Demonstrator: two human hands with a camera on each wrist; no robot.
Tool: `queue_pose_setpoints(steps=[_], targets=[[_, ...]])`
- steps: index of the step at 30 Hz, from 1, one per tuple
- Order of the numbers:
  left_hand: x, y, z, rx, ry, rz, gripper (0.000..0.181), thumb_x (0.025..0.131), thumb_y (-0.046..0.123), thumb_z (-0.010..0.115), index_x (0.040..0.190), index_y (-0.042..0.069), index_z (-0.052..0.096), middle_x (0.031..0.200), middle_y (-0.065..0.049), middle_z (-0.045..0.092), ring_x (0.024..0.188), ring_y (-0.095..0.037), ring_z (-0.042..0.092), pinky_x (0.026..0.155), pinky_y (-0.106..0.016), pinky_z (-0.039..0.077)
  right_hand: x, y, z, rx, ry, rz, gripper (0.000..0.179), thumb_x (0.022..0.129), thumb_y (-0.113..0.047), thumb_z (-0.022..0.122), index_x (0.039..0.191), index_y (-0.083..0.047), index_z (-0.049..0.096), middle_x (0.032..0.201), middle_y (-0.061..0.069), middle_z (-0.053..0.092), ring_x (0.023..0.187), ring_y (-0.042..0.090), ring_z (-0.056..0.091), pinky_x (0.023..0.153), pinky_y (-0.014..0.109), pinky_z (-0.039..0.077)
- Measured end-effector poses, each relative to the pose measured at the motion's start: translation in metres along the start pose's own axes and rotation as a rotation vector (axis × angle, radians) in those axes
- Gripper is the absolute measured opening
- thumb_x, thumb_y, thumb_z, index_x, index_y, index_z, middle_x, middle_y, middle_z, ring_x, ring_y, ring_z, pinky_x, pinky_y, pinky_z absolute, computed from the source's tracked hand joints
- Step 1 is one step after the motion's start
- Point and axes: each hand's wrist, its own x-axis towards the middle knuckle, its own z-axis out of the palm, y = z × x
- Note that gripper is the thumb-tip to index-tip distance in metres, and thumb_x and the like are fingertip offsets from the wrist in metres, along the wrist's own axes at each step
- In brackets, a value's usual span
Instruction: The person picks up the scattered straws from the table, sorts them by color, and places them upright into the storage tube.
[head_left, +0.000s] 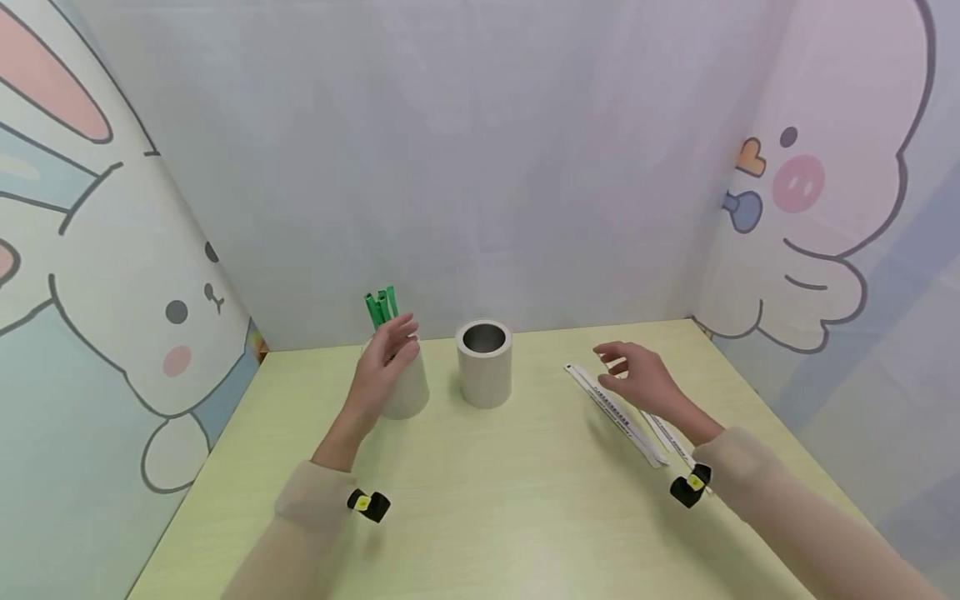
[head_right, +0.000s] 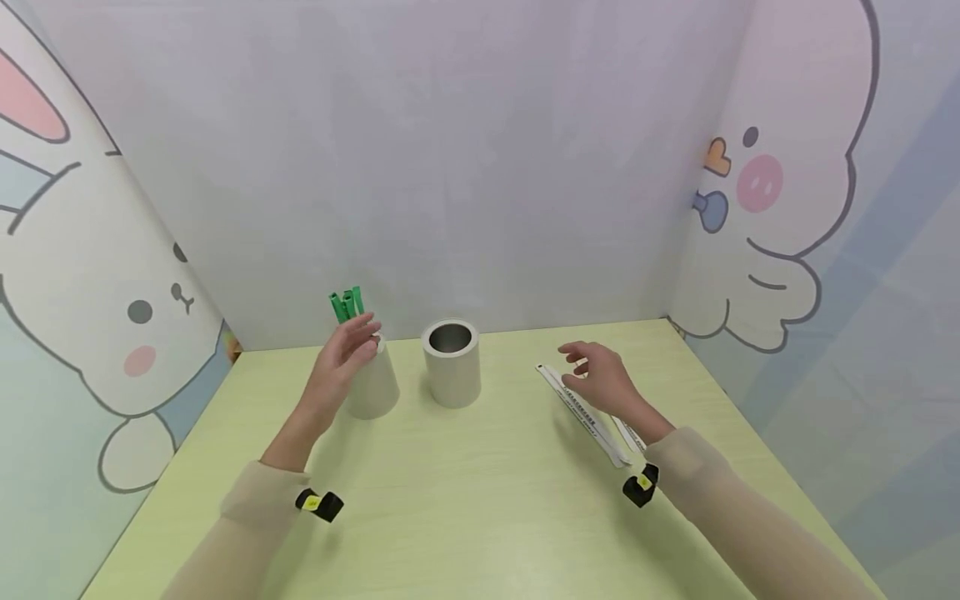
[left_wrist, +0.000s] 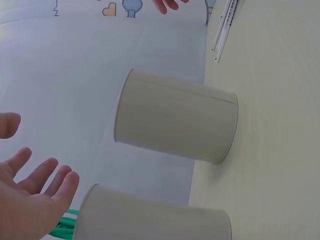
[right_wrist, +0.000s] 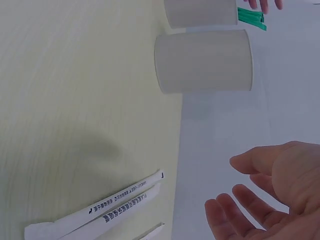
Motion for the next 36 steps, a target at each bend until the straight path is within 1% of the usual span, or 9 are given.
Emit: queue_pose_setpoints(steps=[5,8,13,19,23,26,29,32,36], targets=[[0.006,-0.004,0.019,-0.037,-0.031,-0.031,0.057,0.111,0.026,0.059,0.163,0.018,0.039,0.161,-0.011,0.050,0.149,-0.031,0.047,0.125,-0.051,0.038,-0.006,0.007,0.005,-0.016,-0.004,-0.001,0.047,0.094,-0.002,0.076,0.139,0.002,0.065,0.121,0.022,0.071,0.099,0.034,0.074,0.087,0.052,0.063],[0.010,-0.010,0.029,-0.047,-0.036,-0.049,0.058,0.110,0.024,0.060,0.163,0.017,0.039,0.162,-0.014,0.047,0.150,-0.032,0.045,0.126,-0.051,0.038,-0.008,0.011,0.008,-0.018,-0.007,-0.004,0.046,0.093,-0.001,0.077,0.137,0.003,0.066,0.120,0.023,0.071,0.098,0.033,0.073,0.085,0.051,0.063],[0.015,-0.019,0.044,-0.035,-0.040,-0.070,0.059,0.110,0.023,0.059,0.164,0.017,0.036,0.165,-0.015,0.042,0.153,-0.032,0.040,0.127,-0.049,0.035,-0.013,0.016,0.015,-0.019,-0.027,0.010,0.045,0.093,-0.001,0.077,0.136,0.004,0.066,0.120,0.025,0.070,0.096,0.033,0.073,0.085,0.052,0.063],[0.021,-0.028,0.060,-0.026,-0.043,-0.118,0.061,0.109,0.027,0.060,0.165,0.022,0.035,0.167,-0.010,0.040,0.154,-0.030,0.039,0.129,-0.046,0.033,-0.018,0.023,0.021,-0.015,-0.049,0.018,0.045,0.092,-0.001,0.077,0.135,0.005,0.066,0.121,0.027,0.070,0.095,0.033,0.073,0.085,0.052,0.063],[0.025,-0.036,0.066,-0.030,-0.020,-0.168,0.064,0.109,0.030,0.060,0.166,0.022,0.034,0.167,-0.012,0.040,0.154,-0.034,0.039,0.128,-0.048,0.035,-0.020,0.024,0.023,-0.025,-0.057,0.017,0.044,0.092,0.000,0.077,0.134,0.005,0.067,0.120,0.026,0.071,0.095,0.033,0.073,0.084,0.052,0.063],[0.026,-0.040,0.068,-0.061,-0.017,-0.208,0.064,0.109,0.030,0.059,0.167,0.022,0.032,0.167,-0.014,0.039,0.154,-0.036,0.039,0.127,-0.051,0.036,-0.021,0.025,0.024,-0.030,-0.061,0.026,0.044,0.092,-0.001,0.077,0.134,0.005,0.067,0.120,0.026,0.071,0.095,0.033,0.073,0.083,0.050,0.064],[0.029,-0.044,0.070,-0.096,-0.019,-0.237,0.063,0.110,0.031,0.057,0.167,0.022,0.032,0.168,-0.013,0.038,0.155,-0.035,0.038,0.127,-0.052,0.035,-0.023,0.026,0.026,-0.023,-0.069,0.048,0.044,0.092,-0.001,0.077,0.134,0.005,0.067,0.120,0.026,0.071,0.094,0.031,0.074,0.081,0.048,0.064],[0.031,-0.046,0.072,-0.114,-0.017,-0.256,0.061,0.111,0.032,0.056,0.167,0.024,0.032,0.168,-0.011,0.038,0.156,-0.031,0.037,0.128,-0.051,0.034,-0.025,0.027,0.027,-0.019,-0.081,0.068,0.044,0.093,-0.002,0.077,0.134,0.005,0.067,0.119,0.026,0.072,0.093,0.029,0.074,0.078,0.045,0.064],[0.033,-0.047,0.075,-0.120,-0.013,-0.257,0.059,0.111,0.032,0.054,0.167,0.025,0.033,0.167,-0.011,0.040,0.157,-0.029,0.035,0.129,-0.052,0.031,-0.028,0.029,0.030,-0.011,-0.088,0.082,0.044,0.092,-0.002,0.077,0.134,0.005,0.067,0.118,0.026,0.072,0.091,0.028,0.073,0.073,0.041,0.064]])
